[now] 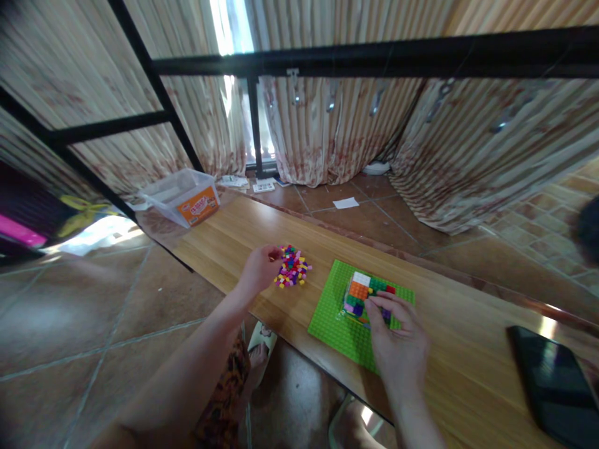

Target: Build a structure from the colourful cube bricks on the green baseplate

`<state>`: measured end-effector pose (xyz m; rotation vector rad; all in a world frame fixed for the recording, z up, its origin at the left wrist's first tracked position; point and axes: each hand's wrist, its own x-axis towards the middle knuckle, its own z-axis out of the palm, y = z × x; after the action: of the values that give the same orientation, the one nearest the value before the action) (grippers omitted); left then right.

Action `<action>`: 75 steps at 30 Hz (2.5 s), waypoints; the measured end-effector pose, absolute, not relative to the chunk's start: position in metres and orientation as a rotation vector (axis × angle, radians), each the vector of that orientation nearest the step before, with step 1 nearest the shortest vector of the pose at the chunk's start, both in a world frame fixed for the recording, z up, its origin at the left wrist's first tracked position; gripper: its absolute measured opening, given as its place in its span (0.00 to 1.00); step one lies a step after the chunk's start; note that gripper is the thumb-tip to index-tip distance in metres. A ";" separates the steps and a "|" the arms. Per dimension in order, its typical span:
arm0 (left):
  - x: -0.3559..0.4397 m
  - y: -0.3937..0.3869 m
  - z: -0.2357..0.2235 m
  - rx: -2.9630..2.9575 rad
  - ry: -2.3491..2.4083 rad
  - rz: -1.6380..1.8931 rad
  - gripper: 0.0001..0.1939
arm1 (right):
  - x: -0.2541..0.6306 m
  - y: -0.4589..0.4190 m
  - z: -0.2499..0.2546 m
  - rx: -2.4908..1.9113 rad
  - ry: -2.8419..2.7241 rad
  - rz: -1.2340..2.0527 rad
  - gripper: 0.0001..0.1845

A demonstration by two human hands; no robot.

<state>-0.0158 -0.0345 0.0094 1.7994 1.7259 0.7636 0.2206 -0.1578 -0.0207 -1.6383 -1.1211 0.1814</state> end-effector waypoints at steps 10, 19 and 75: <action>-0.038 -0.029 -0.005 2.047 1.961 0.459 0.09 | 0.217 -0.158 -0.017 -1.631 -1.106 0.203 0.13; -0.041 -0.028 0.004 2.033 1.891 0.494 0.07 | 0.218 -0.155 -0.019 -1.615 -1.086 0.215 0.12; 0.079 -0.100 0.005 2.283 0.941 0.929 0.08 | 0.213 -0.155 -0.012 -1.636 -1.196 0.212 0.12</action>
<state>0.0789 -0.1003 0.0046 2.2831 0.9410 0.9289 0.2126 -0.1550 -0.0119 -1.6363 -1.1964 0.2122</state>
